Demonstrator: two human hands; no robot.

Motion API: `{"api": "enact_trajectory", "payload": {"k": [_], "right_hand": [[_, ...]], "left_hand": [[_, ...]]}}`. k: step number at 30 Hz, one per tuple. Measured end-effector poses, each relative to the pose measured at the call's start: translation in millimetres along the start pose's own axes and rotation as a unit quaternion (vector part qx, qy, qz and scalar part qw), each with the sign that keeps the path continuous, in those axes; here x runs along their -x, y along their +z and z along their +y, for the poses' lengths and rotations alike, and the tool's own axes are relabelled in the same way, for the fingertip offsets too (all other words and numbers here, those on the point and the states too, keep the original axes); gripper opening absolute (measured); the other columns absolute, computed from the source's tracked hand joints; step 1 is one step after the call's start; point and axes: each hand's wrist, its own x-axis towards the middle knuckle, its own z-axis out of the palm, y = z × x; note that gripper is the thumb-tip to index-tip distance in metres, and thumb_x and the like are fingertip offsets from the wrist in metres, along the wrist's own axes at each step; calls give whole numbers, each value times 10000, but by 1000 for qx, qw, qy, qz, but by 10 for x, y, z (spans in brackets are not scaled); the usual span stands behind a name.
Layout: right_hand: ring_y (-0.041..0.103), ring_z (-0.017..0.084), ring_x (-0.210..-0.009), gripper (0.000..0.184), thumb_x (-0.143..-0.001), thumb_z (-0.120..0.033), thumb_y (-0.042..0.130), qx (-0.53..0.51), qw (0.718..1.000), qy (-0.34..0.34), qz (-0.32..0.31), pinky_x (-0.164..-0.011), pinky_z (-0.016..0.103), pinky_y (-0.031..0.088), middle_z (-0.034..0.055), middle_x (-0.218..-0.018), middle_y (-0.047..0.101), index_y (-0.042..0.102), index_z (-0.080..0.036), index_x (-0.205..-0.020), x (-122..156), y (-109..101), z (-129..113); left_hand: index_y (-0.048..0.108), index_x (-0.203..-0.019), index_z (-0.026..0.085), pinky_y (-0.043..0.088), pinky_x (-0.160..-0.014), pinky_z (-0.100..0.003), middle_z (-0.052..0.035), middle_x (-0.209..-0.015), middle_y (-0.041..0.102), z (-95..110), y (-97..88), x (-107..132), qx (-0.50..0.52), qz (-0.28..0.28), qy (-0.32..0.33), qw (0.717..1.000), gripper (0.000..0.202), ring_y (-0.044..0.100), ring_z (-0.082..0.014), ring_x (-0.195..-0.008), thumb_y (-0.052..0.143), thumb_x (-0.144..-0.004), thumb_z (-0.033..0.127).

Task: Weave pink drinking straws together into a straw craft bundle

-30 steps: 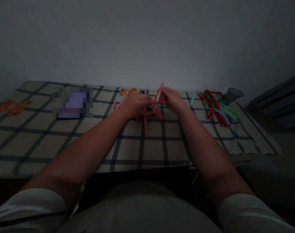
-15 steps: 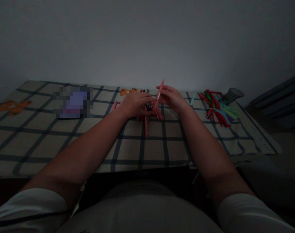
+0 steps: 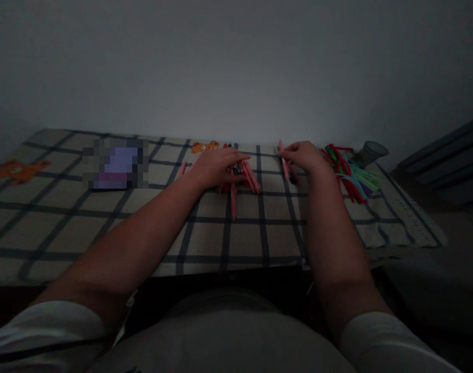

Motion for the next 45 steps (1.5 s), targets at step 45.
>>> {"api": "enact_trajectory", "payload": {"k": [45], "right_hand": [[646,201,-808,459,-1130,-563,790,131,972,-124,-150,-717,342,377,104,-953,853,828,-171,-893,220,600,-496]], "left_hand": [[929,-1386,264,643,-1002,-479,-140,-1358,880,-83,143,-18,13,79,17,997,416,840,-343,-1262,608,-1152,388]]}}
